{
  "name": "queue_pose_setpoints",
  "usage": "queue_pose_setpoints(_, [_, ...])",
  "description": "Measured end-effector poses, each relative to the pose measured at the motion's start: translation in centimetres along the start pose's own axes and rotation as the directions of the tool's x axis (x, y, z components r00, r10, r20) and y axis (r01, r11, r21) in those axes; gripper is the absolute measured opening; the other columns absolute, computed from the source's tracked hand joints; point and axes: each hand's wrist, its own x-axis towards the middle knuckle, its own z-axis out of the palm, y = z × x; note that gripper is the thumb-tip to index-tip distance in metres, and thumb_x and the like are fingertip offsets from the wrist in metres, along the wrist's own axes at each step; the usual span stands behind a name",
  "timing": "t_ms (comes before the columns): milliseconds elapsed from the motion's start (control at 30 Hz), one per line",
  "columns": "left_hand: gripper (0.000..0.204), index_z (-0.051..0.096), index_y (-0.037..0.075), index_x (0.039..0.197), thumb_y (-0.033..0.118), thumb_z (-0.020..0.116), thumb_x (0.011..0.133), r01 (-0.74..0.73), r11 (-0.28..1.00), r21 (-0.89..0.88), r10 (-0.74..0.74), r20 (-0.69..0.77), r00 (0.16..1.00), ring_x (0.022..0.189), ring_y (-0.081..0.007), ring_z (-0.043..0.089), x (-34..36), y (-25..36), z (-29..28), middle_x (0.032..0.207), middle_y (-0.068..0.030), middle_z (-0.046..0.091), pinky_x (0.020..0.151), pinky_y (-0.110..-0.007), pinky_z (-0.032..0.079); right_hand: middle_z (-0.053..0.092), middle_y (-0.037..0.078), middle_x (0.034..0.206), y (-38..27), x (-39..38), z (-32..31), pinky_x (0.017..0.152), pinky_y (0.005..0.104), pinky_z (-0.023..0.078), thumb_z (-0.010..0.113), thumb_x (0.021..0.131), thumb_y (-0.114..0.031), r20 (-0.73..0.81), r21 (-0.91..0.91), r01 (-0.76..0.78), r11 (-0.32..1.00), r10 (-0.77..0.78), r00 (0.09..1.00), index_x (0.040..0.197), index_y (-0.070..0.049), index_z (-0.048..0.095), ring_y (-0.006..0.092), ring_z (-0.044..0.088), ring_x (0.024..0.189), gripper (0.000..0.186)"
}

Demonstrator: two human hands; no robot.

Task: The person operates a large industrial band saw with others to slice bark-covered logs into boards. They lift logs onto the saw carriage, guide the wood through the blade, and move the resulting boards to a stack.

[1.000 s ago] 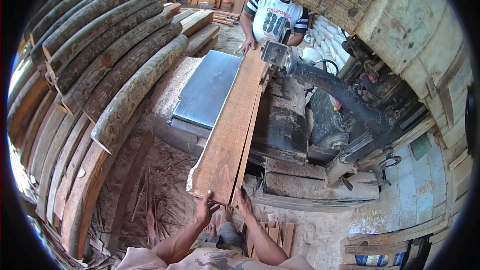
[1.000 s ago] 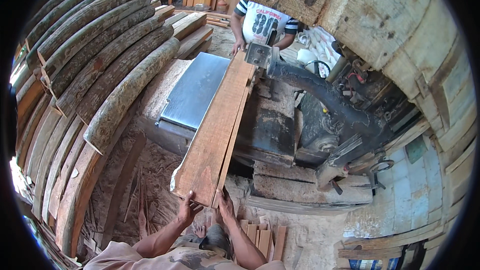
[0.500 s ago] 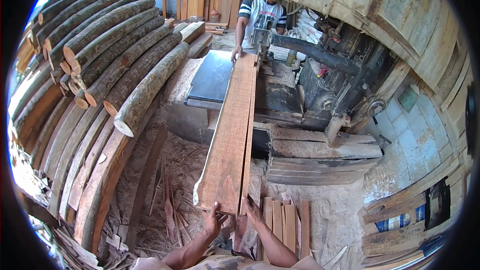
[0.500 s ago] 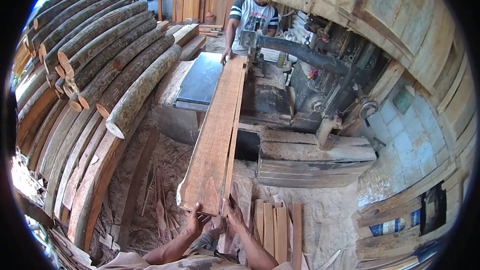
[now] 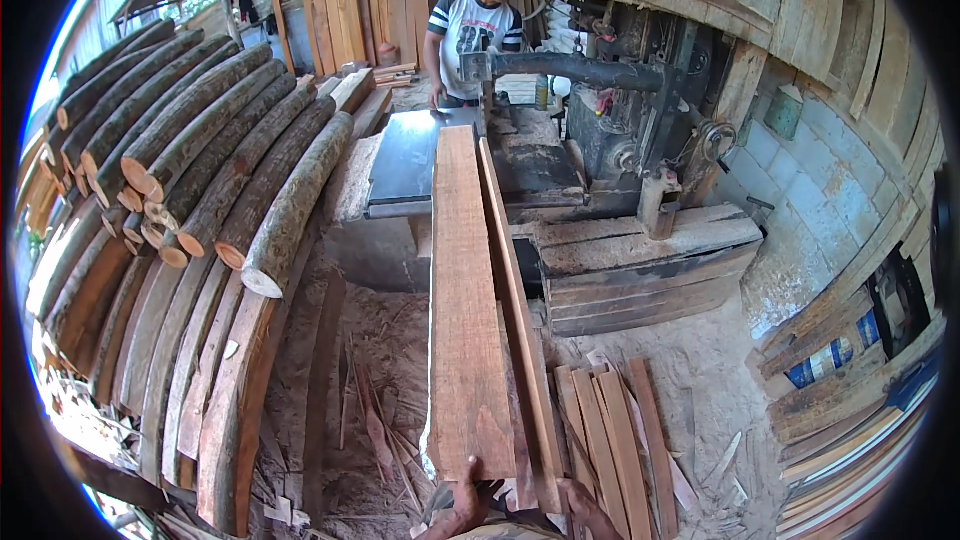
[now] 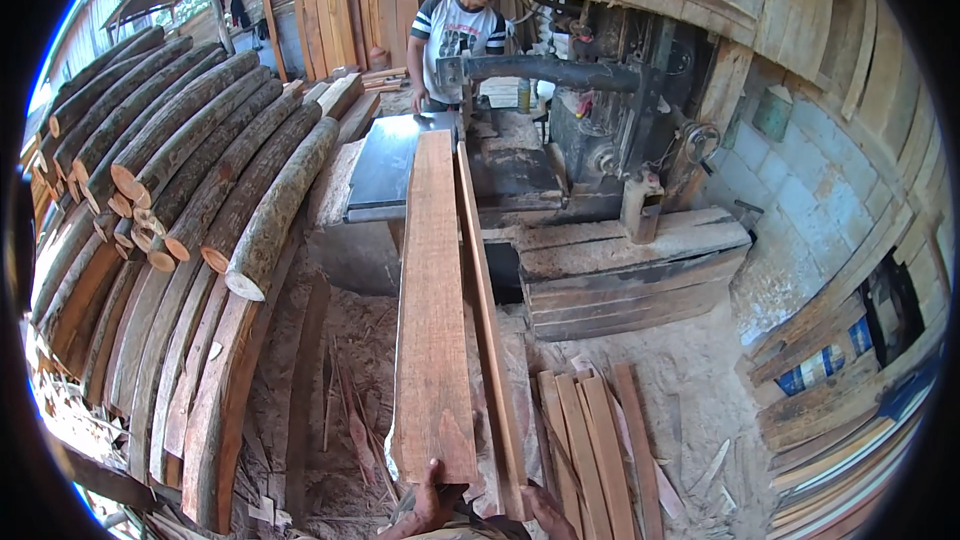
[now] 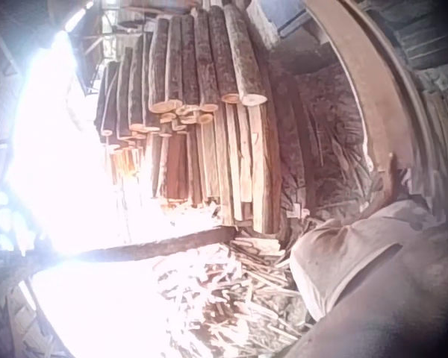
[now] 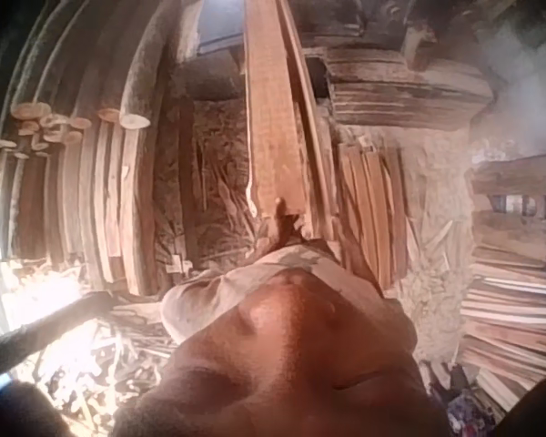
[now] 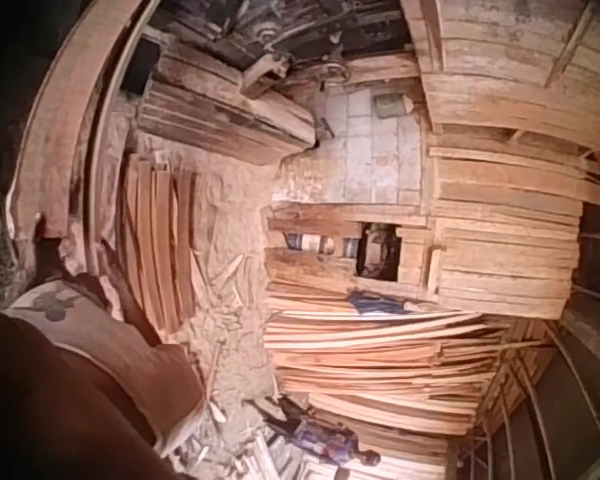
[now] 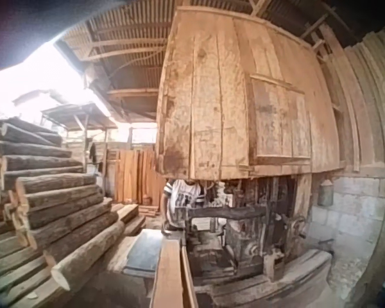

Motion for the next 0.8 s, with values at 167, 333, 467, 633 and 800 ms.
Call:
queue_pose_setpoints(167, [0.055,0.044,0.010,0.121,0.042,0.063,0.079,-0.130,0.991,-0.015,0.129,-0.034,0.991,0.105,-0.0299,0.050,5.2,7.5,7.7,0.119,-0.0141,0.046,0.085,-0.047,0.044,0.057,0.011,0.106,-5.2,-0.3,-0.2,0.085,0.0299,0.042,0.031,0.091,-0.044,-0.278,0.139,-0.253,0.957,0.284,0.918,0.118,0.003,0.047,0.0191,0.055,0.095,0.057])
queue_pose_setpoints(333, [0.065,0.040,0.018,0.125,0.052,0.062,0.075,-0.151,0.981,0.124,0.134,0.134,0.982,0.112,-0.0325,0.043,18.8,19.3,16.2,0.127,-0.0142,0.038,0.092,-0.050,0.040,0.061,0.015,0.097,-6.8,0.7,0.5,0.082,0.0340,0.041,0.026,0.090,-0.050,-0.486,0.315,-0.632,0.708,0.692,0.533,0.110,0.005,0.055,0.0228,0.056,0.094,0.065])
queue_pose_setpoints(467, [0.074,0.032,0.020,0.132,0.056,0.060,0.075,-0.267,0.936,0.232,0.200,0.273,0.941,0.114,-0.0314,0.044,33.5,29.4,21.9,0.127,-0.0191,0.039,0.091,-0.050,0.042,0.061,0.027,0.088,-10.5,1.0,1.5,0.079,0.0403,0.042,0.022,0.089,-0.057,-0.635,0.085,-0.849,0.521,0.685,0.356,0.098,0.007,0.060,0.0308,0.059,0.088,0.075])
queue_pose_setpoints(633, [0.073,0.026,0.008,0.130,0.042,0.066,0.078,-0.324,0.717,0.617,0.164,0.302,0.939,0.108,-0.0261,0.046,33.2,16.9,28.2,0.121,-0.0169,0.042,0.088,-0.039,0.043,0.048,0.007,0.049,-8.4,-7.9,1.1,0.035,0.0361,0.040,0.050,0.084,-0.014,-0.668,-0.740,-0.667,0.088,-0.218,0.712,0.087,-0.006,0.058,0.0235,0.052,0.040,0.011])
queue_pose_setpoints(800, [0.064,0.027,0.014,0.131,0.038,0.061,0.083,-0.252,0.576,0.777,0.020,0.295,0.955,0.097,-0.0213,0.053,23.9,-0.3,26.1,0.115,-0.0098,0.050,0.076,-0.039,0.048,0.061,0.015,0.071,-4.6,-24.4,-4.4,0.057,0.0436,0.047,0.041,0.088,-0.018,-0.948,-0.097,-0.968,0.233,0.274,0.161,0.089,-0.005,0.057,0.0326,0.061,0.065,0.020])
